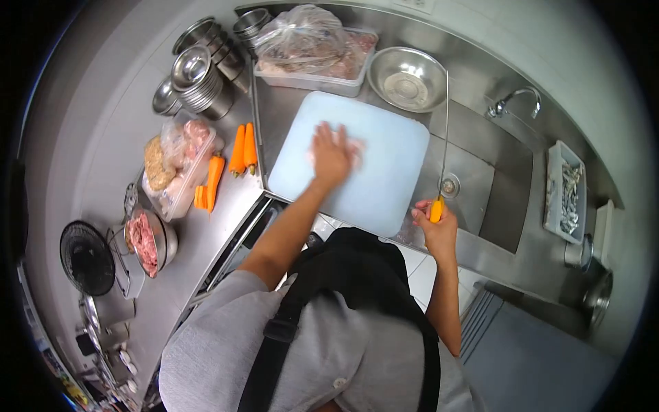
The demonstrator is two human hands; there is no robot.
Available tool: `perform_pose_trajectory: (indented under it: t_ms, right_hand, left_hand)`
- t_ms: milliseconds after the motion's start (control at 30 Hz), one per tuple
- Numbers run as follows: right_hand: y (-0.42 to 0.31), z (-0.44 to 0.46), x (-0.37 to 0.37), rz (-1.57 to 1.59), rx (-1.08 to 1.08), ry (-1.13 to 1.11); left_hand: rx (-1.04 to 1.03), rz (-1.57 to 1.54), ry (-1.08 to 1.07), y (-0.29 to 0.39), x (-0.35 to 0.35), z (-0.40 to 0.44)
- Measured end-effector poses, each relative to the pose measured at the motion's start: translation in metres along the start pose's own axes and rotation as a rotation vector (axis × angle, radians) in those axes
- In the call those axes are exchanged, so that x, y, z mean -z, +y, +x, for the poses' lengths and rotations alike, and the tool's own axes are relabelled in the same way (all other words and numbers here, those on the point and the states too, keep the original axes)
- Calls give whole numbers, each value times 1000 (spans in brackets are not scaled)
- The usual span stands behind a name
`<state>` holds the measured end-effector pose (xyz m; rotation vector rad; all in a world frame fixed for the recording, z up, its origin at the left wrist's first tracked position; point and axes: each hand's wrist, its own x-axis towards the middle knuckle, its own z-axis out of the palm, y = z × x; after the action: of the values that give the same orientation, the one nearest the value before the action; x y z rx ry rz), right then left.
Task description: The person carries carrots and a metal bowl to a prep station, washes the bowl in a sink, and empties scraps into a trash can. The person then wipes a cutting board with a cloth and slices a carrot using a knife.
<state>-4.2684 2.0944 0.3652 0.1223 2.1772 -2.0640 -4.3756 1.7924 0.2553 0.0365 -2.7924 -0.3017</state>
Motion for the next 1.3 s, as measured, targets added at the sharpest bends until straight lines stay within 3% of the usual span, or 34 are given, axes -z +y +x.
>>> perform_pose_trajectory:
  t_ms: [100, 200, 267, 333, 400, 433, 467, 500, 600, 633, 667, 767, 867, 933, 967, 1033, 1100, 1233, 1300]
  right_hand:
    - [13, -20, 23, 34, -30, 73]
    - [23, -31, 37, 53, -80, 128]
    - [31, -32, 42, 91, -95, 133]
    - [31, -30, 45, 55, -136, 133]
    - [33, -28, 50, 26, -137, 122]
    - [36, -28, 53, 13, -120, 113]
    - [37, -28, 58, 0, -101, 106]
    - [39, -27, 61, -2, -97, 106]
    - [39, -27, 65, 4, -106, 117]
    - [33, -25, 61, 18, -119, 133]
    - [30, -21, 58, 31, -132, 144]
    - [35, -3, 55, 67, -80, 105]
    - [19, 8, 51, -1, -82, 93]
    - [11, 7, 57, -23, -67, 89]
    - [11, 5, 62, -36, -58, 92]
    - [19, -2, 75, -33, -26, 99]
    - [27, -12, 87, -12, -28, 118]
    - [44, -26, 94, 37, -94, 160]
    - [46, -29, 89, 38, -128, 154]
  left_hand:
    - [317, -71, 69, -19, 0, 45]
    - [281, -168, 43, 27, -24, 48]
    - [12, -155, -32, 76, -16, 26]
    - [-287, -358, -110, 75, -7, 15]
    - [-273, -38, -165, 33, 16, 27]
    - [-148, 74, -164, 8, 22, 34]
    - [-103, 136, -94, -18, 30, 38]
    - [-35, 65, 116, -49, 7, 39]
    - [130, -159, 198, -24, -22, 56]
    - [-147, -182, 503, 4, -36, 56]
    - [3, -670, 181, 51, -4, 42]
    - [-303, -633, 163, 111, -14, -11]
    - [-374, -769, -115, 113, 17, -32]
    - [148, -1198, -140, 68, 14, -4]
    - [236, -1234, -25, 35, 24, 21]
    - [117, -676, 273, -32, 30, 72]
    - [187, 115, 438, -69, -18, 87]
    - [188, -434, 331, -18, -50, 113]
    - [-3, -694, 350, 54, -51, 97]
